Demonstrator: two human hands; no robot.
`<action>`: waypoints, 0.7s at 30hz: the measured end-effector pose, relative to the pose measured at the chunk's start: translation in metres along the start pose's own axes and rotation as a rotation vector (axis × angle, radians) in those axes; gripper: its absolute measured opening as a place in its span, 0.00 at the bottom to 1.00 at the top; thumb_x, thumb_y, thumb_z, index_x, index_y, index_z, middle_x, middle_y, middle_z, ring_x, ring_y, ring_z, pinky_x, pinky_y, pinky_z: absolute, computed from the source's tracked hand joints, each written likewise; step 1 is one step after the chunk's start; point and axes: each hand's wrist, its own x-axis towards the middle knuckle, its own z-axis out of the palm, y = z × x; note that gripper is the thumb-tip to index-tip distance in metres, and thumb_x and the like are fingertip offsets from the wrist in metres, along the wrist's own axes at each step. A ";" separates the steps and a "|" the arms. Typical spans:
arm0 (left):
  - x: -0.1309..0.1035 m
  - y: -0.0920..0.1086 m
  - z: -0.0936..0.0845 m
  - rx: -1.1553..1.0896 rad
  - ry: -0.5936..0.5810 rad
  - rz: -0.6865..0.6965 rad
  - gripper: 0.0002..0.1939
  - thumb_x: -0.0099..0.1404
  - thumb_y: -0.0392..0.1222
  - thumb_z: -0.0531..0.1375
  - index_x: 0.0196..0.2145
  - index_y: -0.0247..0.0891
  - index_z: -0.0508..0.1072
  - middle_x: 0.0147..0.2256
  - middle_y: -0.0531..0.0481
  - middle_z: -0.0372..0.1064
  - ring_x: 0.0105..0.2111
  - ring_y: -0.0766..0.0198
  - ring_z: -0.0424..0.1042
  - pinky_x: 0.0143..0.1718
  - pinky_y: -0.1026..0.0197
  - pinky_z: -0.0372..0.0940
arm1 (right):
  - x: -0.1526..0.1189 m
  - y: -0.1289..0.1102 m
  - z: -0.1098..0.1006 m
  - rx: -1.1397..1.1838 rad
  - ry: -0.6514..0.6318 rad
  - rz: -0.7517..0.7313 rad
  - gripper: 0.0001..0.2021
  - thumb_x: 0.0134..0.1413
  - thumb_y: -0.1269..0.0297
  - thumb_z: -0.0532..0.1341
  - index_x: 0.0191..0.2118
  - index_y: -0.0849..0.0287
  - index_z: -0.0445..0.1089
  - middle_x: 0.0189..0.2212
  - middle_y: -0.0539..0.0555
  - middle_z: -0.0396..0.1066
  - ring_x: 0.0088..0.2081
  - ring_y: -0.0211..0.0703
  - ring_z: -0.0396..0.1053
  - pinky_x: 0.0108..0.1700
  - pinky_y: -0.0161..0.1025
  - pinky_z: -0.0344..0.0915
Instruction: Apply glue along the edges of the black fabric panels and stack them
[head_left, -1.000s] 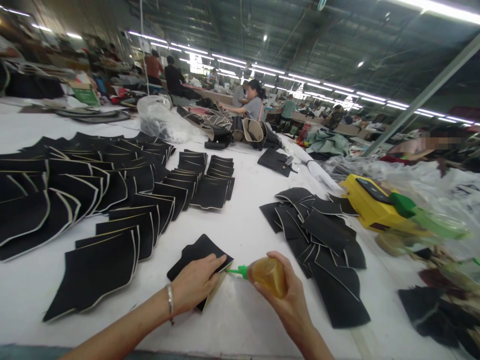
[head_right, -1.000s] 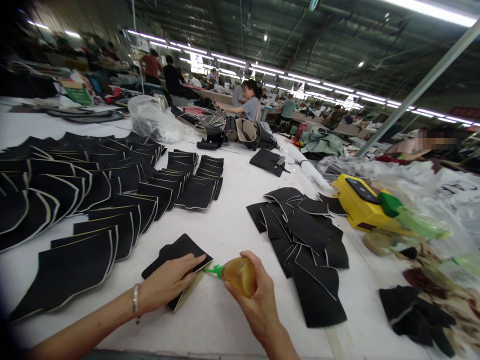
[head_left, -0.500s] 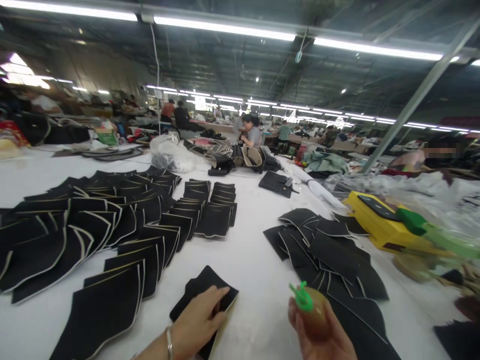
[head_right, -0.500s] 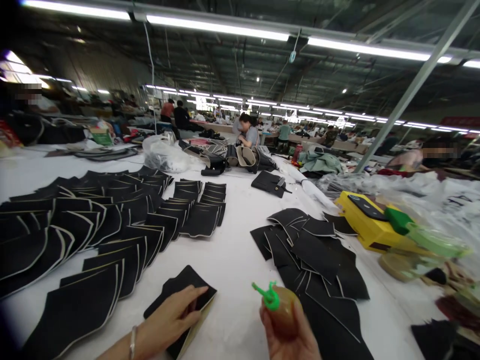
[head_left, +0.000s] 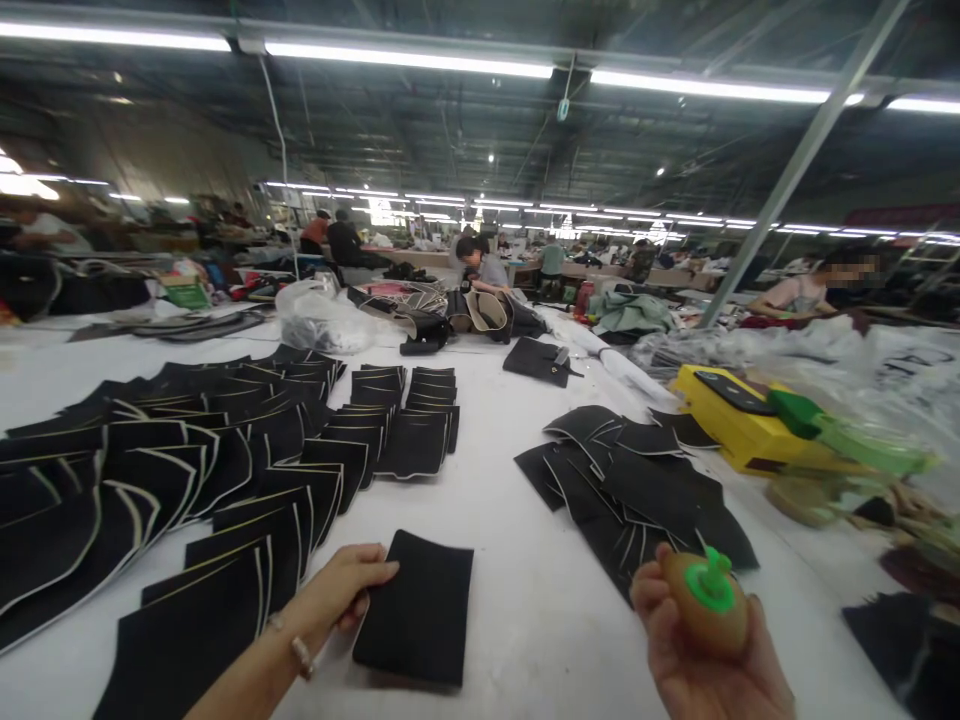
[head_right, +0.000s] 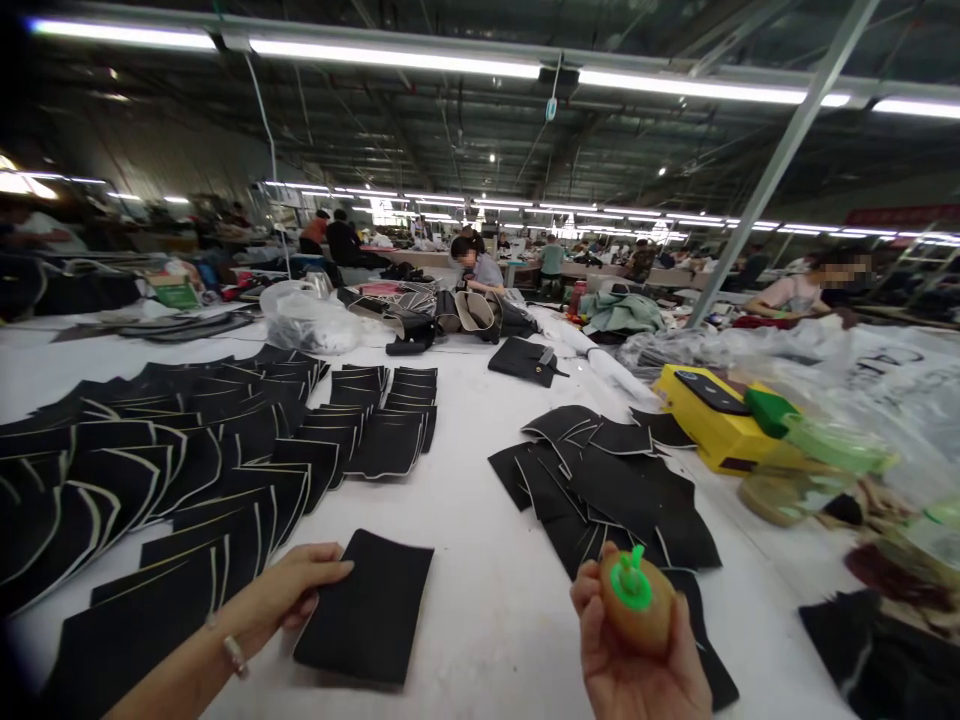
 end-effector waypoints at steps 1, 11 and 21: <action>0.000 0.005 0.001 -0.195 0.005 -0.031 0.16 0.52 0.45 0.67 0.24 0.38 0.62 0.18 0.62 0.55 0.13 0.75 0.54 0.11 0.71 0.42 | -0.003 0.000 0.005 0.009 -0.012 0.012 0.39 0.45 0.59 0.72 0.62 0.57 0.58 0.50 0.62 0.67 0.45 0.45 0.72 0.42 0.35 0.75; 0.045 0.044 0.009 -0.902 0.341 -0.034 0.10 0.60 0.24 0.57 0.26 0.35 0.64 0.21 0.53 0.67 0.21 0.66 0.73 0.25 0.64 0.74 | -0.010 -0.006 0.021 -0.009 -0.105 0.041 0.45 0.37 0.61 0.76 0.62 0.54 0.57 0.47 0.58 0.66 0.43 0.43 0.71 0.42 0.35 0.76; 0.081 0.047 0.022 -0.871 0.473 -0.005 0.12 0.66 0.25 0.52 0.26 0.35 0.63 0.21 0.53 0.66 0.23 0.68 0.74 0.27 0.70 0.73 | -0.020 -0.019 0.041 0.094 -0.134 -0.067 0.51 0.25 0.69 0.78 0.60 0.54 0.57 0.40 0.54 0.65 0.35 0.39 0.71 0.34 0.32 0.77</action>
